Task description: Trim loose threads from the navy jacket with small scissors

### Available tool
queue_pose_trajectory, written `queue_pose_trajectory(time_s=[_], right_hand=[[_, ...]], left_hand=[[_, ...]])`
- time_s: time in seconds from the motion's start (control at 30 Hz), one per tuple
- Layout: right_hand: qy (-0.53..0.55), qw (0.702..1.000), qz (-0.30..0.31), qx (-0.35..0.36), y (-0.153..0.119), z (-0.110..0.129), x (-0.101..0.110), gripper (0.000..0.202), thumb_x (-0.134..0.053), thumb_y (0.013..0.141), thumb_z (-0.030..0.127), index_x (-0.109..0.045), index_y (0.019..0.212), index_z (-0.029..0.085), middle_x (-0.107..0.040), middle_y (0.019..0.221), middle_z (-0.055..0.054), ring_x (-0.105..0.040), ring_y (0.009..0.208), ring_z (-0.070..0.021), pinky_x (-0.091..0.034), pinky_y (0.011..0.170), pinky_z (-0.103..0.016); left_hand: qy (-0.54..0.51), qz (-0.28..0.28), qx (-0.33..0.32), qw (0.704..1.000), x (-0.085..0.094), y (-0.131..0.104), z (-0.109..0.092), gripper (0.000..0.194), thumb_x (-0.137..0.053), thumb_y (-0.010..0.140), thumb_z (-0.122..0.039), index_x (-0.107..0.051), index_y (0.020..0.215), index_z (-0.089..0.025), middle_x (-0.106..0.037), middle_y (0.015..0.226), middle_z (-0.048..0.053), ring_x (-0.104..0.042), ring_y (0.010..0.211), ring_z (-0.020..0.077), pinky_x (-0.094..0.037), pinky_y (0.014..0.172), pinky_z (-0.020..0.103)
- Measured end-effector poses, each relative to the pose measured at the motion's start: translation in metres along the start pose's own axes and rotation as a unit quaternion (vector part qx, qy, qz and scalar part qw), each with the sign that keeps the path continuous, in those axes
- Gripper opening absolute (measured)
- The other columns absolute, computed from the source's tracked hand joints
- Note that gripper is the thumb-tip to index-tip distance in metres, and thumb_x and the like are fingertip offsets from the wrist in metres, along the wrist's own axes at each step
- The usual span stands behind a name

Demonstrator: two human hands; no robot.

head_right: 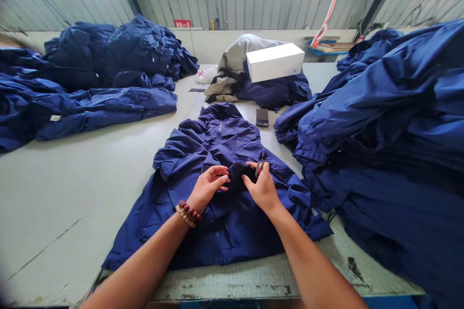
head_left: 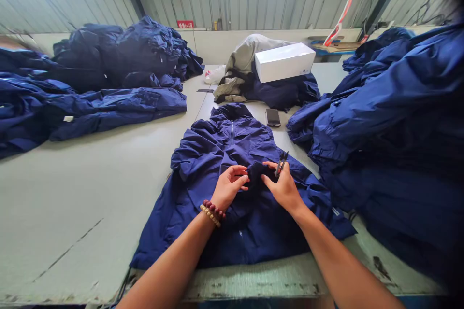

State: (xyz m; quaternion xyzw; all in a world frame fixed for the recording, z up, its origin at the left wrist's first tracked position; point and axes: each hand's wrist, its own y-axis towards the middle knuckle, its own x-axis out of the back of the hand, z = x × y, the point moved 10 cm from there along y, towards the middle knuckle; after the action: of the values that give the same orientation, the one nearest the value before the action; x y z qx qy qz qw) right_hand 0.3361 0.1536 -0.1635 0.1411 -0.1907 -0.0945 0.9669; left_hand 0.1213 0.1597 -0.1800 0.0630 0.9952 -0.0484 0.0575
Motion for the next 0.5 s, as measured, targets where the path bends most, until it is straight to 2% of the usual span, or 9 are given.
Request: queue_pose_trajectory(time_s=[0.17,0.37,0.5], right_hand=[[-0.025,0.999,-0.033,-0.016,0.000,-0.012,0.007,0.034,-0.071,0.089,0.053,-0.062,0.106,0.024,-0.079,0.104,-0.012,-0.075,0.095,-0.0291,-0.058,0.091,-0.045],[-0.014,0.999,-0.041,-0.015,0.004,-0.016,0.006,0.046,-0.072,0.084,0.067,-0.062,0.100,0.024,-0.078,0.097,-0.012,-0.073,0.088,-0.0290,-0.058,0.088,-0.044],[-0.014,0.998,-0.055,-0.027,0.005,-0.015,0.006,0.048,-0.062,0.088,0.074,-0.057,0.095,0.026,-0.078,0.093,-0.011,-0.072,0.087,-0.0287,-0.057,0.087,-0.043]], left_hand=[[0.011,0.009,-0.020,1.000,-0.003,0.002,0.002,0.052,-0.093,0.074,-0.042,-0.074,0.114,-0.016,-0.075,0.106,0.009,-0.075,0.096,0.0230,-0.068,0.071,0.032],[0.050,-0.007,-0.062,0.997,-0.002,0.004,-0.004,0.047,-0.091,0.077,-0.043,-0.074,0.112,-0.016,-0.077,0.108,0.010,-0.075,0.095,0.0211,-0.067,0.076,0.033],[0.074,-0.010,-0.077,0.994,-0.003,0.004,-0.006,0.043,-0.087,0.080,-0.044,-0.074,0.111,-0.016,-0.078,0.108,0.011,-0.075,0.091,0.0208,-0.066,0.077,0.034]])
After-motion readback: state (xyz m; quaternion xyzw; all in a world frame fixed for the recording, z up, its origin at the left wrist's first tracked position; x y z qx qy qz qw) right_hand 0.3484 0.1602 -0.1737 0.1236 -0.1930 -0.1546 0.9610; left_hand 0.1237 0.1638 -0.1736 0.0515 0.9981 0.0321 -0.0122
